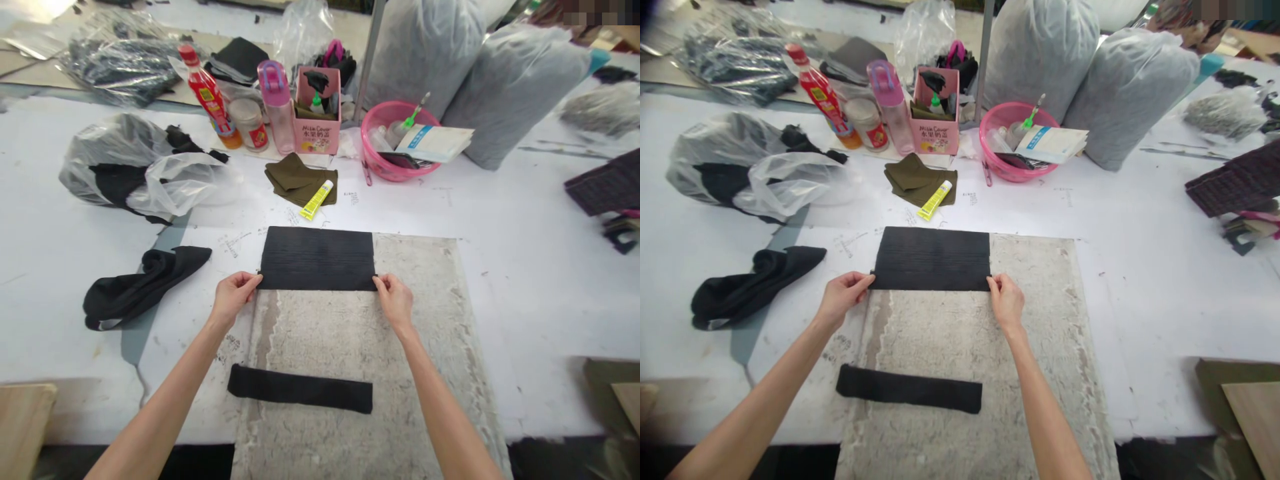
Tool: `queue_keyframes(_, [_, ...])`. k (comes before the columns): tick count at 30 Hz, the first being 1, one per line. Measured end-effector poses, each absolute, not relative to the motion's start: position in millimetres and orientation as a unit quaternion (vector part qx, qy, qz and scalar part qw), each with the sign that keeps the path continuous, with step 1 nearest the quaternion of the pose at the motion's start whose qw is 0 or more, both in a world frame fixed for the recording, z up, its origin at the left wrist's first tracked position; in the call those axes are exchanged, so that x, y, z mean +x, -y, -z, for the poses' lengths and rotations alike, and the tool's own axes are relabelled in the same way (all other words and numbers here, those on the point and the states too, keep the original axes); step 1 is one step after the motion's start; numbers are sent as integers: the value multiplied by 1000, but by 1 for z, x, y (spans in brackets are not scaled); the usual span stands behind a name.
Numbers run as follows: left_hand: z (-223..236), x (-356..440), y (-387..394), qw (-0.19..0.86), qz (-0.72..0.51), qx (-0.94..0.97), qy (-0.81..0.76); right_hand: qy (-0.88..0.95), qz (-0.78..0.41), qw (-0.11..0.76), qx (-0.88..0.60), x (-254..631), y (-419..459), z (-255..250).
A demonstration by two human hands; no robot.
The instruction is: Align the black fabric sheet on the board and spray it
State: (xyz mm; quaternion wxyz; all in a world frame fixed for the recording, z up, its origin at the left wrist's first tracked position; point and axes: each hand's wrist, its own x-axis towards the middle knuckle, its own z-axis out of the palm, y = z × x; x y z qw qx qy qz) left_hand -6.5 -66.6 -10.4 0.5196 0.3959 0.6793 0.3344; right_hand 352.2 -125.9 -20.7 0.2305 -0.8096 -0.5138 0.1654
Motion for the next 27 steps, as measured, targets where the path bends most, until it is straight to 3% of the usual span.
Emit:
queue_keyframes(12, [11,-2,64,532,-340,394,-668,507,-191,255,-801,357,125,21])
queue_keyframes(27, [11,2,62,529,-349,373,-678,508,-169,202,-820,355,120,23])
